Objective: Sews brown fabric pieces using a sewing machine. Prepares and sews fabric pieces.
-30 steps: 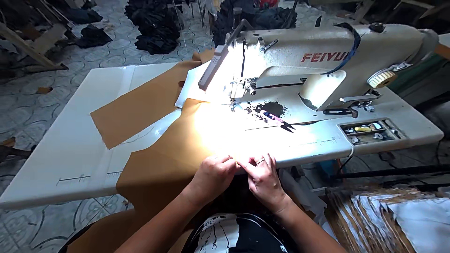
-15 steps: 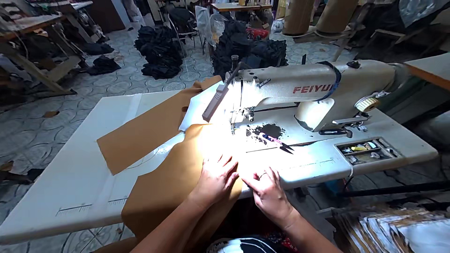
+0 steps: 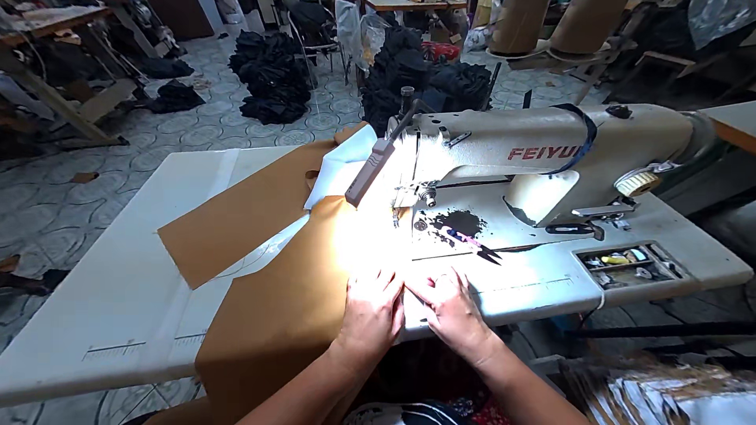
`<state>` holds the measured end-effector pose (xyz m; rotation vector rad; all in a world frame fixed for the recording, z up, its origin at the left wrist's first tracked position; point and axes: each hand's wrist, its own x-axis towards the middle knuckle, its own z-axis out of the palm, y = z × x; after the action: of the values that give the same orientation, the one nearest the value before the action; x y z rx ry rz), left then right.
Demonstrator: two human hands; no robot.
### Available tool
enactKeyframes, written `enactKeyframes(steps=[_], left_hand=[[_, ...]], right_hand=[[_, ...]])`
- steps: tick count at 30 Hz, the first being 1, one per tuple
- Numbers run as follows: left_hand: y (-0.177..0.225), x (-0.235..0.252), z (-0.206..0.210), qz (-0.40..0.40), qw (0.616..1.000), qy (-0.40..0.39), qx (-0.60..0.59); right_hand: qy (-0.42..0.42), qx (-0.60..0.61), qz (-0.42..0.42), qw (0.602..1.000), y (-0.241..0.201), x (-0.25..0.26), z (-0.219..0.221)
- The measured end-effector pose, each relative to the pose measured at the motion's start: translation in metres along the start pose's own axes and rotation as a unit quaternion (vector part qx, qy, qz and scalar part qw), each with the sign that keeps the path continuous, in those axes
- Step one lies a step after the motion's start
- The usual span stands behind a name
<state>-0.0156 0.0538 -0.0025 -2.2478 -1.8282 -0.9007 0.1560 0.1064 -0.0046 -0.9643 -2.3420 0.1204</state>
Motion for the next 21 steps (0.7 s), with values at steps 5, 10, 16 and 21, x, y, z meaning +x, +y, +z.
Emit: enactKeyframes(steps=[5, 10, 16, 21], left_hand=[[-0.016, 0.03, 0.003, -0.019, 0.998, -0.05, -0.015], [-0.035, 0.063, 0.007, -0.034, 0.995, -0.093, -0.021], [-0.047, 0.1, 0.002, -0.087, 0.978, -0.188, -0.028], [-0.052, 0.105, 0.008, -0.082, 0.98, -0.181, -0.018]], right_hand=[[-0.13, 0.013, 0.057, 0.99, 0.007, 0.038, -0.007], [-0.182, -0.021, 0.079, 0.98, 0.013, 0.075, -0.001], [-0.167, -0.009, 0.145, 0.975, 0.017, 0.091, 0.016], [-0.101, -0.003, 0.153, 0.983, 0.021, 0.084, 0.02]])
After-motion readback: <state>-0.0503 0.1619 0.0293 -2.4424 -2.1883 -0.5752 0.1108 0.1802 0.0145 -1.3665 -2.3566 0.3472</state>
